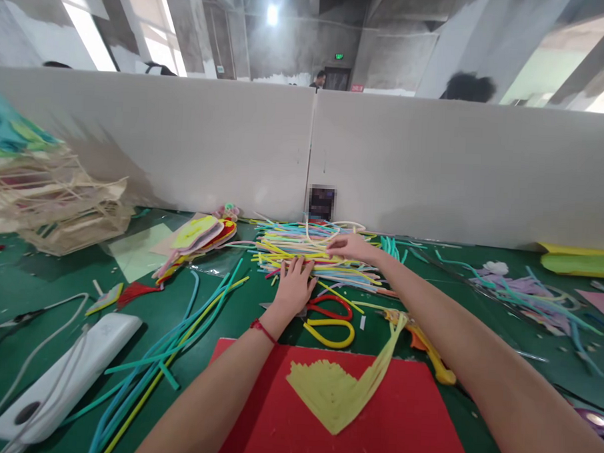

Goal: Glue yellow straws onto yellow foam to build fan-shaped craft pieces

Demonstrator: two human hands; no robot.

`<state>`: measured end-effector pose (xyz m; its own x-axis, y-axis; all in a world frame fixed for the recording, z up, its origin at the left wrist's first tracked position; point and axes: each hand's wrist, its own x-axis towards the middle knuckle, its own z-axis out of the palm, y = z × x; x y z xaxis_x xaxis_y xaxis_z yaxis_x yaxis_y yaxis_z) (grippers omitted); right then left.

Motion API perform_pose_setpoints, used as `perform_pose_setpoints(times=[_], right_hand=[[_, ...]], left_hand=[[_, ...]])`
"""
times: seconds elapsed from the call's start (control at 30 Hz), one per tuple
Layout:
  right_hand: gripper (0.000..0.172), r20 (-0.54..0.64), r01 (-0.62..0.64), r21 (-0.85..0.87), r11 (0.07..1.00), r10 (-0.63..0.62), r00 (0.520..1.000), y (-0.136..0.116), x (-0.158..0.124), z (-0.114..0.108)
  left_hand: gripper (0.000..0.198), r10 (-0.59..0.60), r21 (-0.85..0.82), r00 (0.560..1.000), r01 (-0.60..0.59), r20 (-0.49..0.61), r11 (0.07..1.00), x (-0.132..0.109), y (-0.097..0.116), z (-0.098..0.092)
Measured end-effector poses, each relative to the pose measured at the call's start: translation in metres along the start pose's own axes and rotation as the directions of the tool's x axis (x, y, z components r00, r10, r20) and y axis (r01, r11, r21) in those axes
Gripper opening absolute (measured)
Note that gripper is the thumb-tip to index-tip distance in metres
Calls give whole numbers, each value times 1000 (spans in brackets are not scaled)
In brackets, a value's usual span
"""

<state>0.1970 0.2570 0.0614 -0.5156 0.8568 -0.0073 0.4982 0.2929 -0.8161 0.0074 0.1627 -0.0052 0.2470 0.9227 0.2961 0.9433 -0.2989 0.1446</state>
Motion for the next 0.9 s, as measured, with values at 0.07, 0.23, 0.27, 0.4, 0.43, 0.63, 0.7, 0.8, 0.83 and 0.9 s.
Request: perform_pose_setpoints(times=[0.07, 0.23, 0.27, 0.4, 0.43, 0.63, 0.7, 0.8, 0.83, 0.9], right_hand=[[29, 94, 35, -261, 965, -11, 996, -1, -2, 5], [25, -186, -13, -607, 795, -126, 974, 12, 1, 15], [26, -215, -22, -632, 774, -149, 965, 15, 1, 17], [36, -103, 53, -776, 628, -208, 973, 26, -3, 27], [37, -75, 71, -809, 583, -221, 972, 28, -4, 31], [39, -25, 101, -873, 477, -250, 968, 28, -16, 41], [36, -13, 110, -867, 487, -244, 970, 20, -18, 40], [35, -66, 57, -848, 527, -212, 975, 7, -16, 37], [37, -123, 2, -838, 545, -193, 973, 3, -14, 37], [40, -247, -117, -811, 573, -154, 957, -2, -8, 38]], left_hand=[[42, -6, -9, 1000, 6, -14, 1000, 1, 0, 1], [38, -8, -22, 1000, 7, -24, 1000, 3, -1, 1], [37, -8, -23, 999, 7, -34, 1000, 3, -1, 0], [32, -28, -30, 993, 24, -111, 999, 4, 1, -7], [32, -42, -32, 990, 38, -136, 999, 4, 2, -9], [48, 7, 11, 983, -5, -184, 1000, 3, 3, -10], [51, 35, 36, 990, -31, -139, 999, 3, 2, -6], [48, -6, 45, 1000, 7, -29, 999, 2, 1, -1], [47, -21, 43, 1000, 21, 1, 999, 2, 0, 0], [45, -29, 39, 999, 28, 31, 999, 2, 0, 0]])
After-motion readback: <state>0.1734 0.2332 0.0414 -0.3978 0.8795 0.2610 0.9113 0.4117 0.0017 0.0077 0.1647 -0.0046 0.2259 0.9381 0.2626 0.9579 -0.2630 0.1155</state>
